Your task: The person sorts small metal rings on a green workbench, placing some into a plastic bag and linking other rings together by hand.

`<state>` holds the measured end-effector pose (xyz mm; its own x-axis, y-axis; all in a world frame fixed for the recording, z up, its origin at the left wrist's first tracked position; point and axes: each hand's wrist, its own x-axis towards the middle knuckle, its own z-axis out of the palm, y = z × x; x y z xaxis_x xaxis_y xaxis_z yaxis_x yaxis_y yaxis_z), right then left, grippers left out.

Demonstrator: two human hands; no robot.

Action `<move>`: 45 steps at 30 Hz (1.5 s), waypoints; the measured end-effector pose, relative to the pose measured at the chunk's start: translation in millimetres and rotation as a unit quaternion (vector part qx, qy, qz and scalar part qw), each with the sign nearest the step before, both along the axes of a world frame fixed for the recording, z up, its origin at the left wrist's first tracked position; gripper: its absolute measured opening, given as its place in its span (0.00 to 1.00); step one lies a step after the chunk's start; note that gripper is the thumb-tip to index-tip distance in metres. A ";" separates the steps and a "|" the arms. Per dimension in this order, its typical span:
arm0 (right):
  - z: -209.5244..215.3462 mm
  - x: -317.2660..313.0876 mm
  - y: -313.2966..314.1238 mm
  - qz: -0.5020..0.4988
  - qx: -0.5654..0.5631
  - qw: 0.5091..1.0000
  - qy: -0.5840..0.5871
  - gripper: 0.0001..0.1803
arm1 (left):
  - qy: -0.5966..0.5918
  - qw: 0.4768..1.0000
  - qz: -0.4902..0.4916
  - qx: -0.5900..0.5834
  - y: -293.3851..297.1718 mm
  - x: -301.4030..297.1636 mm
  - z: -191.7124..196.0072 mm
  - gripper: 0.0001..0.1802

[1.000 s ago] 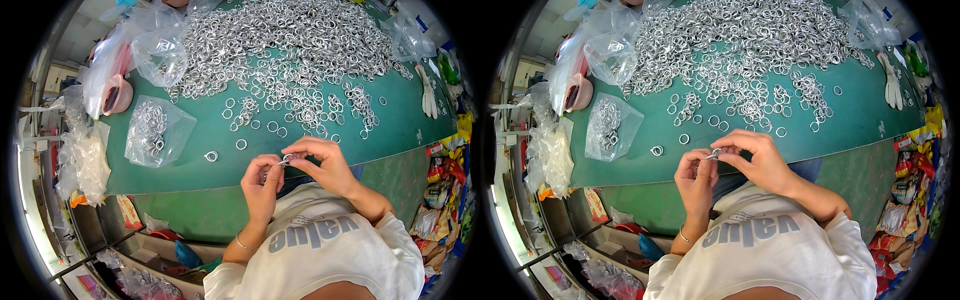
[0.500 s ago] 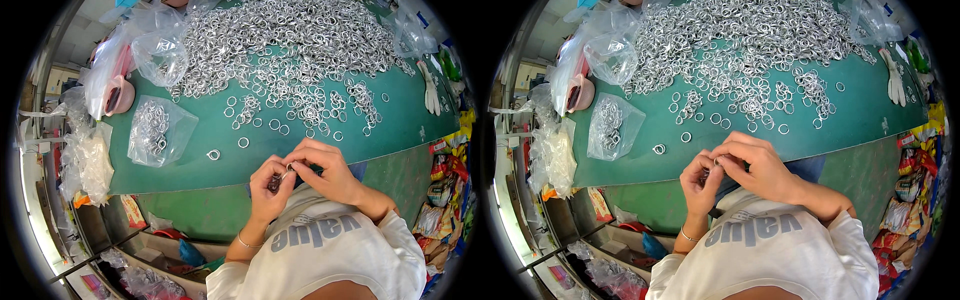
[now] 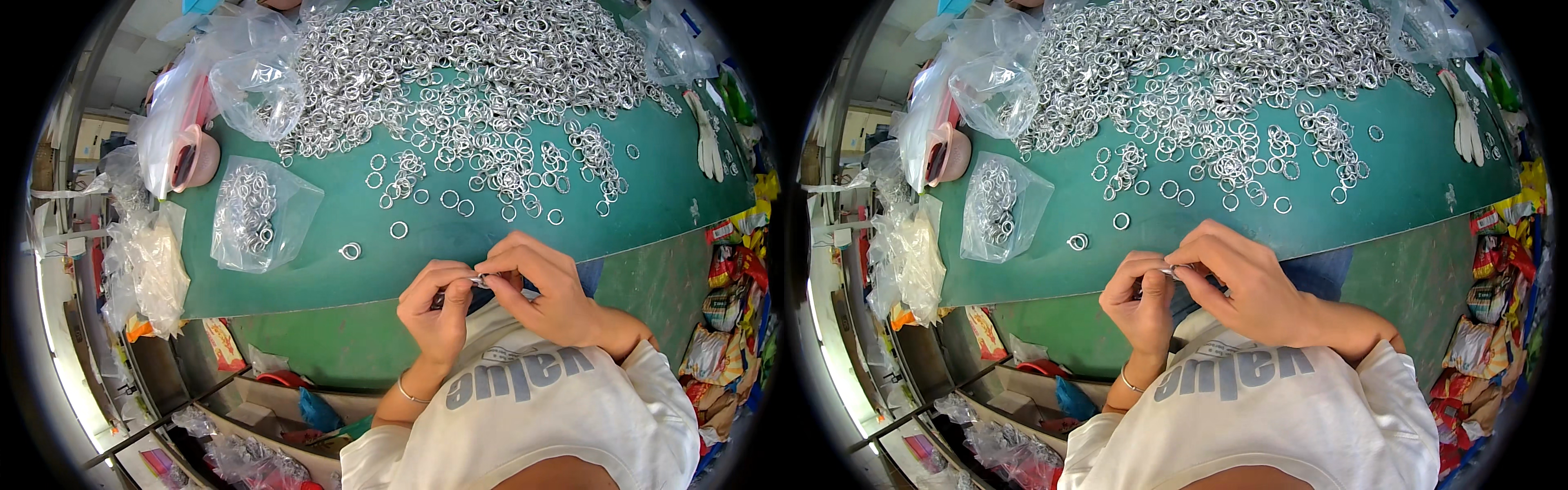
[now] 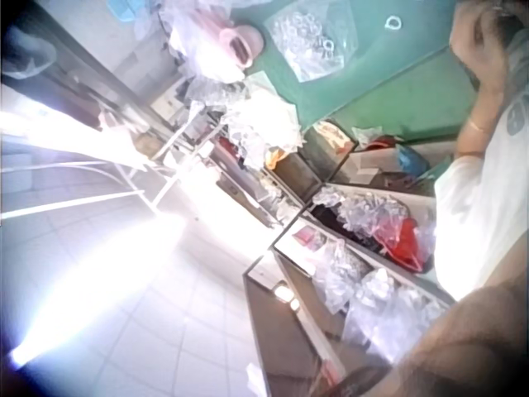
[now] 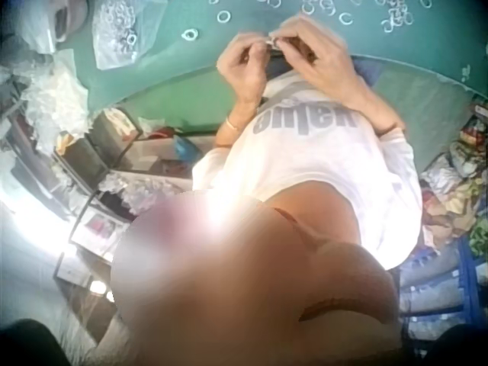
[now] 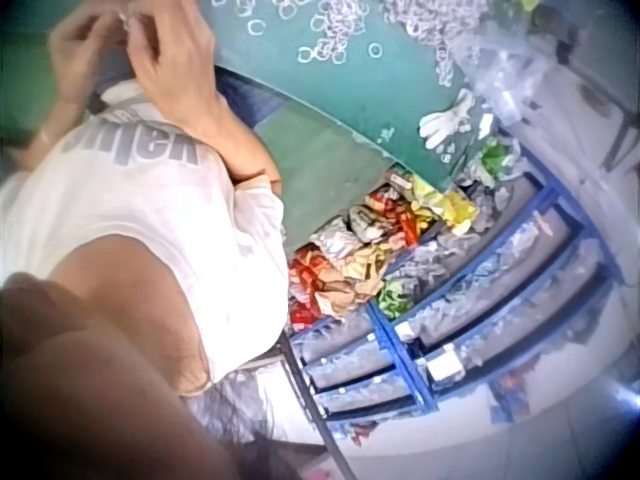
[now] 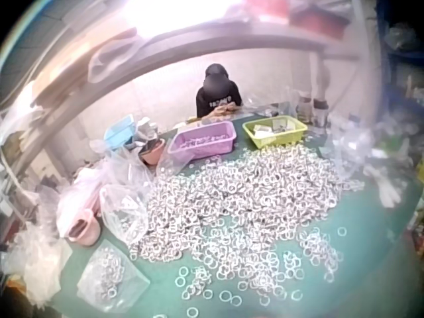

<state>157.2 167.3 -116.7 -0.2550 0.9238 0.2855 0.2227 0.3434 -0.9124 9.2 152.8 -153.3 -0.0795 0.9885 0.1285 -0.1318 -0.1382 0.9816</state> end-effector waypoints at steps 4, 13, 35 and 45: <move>-3.2 -1.7 -1.6 -0.014 0.045 0.999 0.010 0.12 | -0.142 0.989 -0.031 -0.022 -1.0 6.7 -2.1 0.07; 7.8 12.4 2.3 0.060 -0.077 0.994 -0.038 0.09 | -0.092 0.994 -0.024 0.050 -2.9 7.0 -2.3 0.05; 9.6 17.1 -0.6 0.129 -0.180 0.974 0.044 0.06 | -0.147 0.981 -0.121 -0.039 1.8 -1.9 2.6 0.10; 9.3 14.2 -1.1 0.100 -0.147 0.984 -0.029 0.07 | -0.112 0.981 -0.121 -0.101 2.0 -1.8 12.9 0.06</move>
<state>171.4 166.2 -107.4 -0.4474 0.8943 -0.0065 0.2322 0.1091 -0.9665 7.4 154.8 -140.4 0.1569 0.9854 -0.0668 -0.3515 0.1189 0.9286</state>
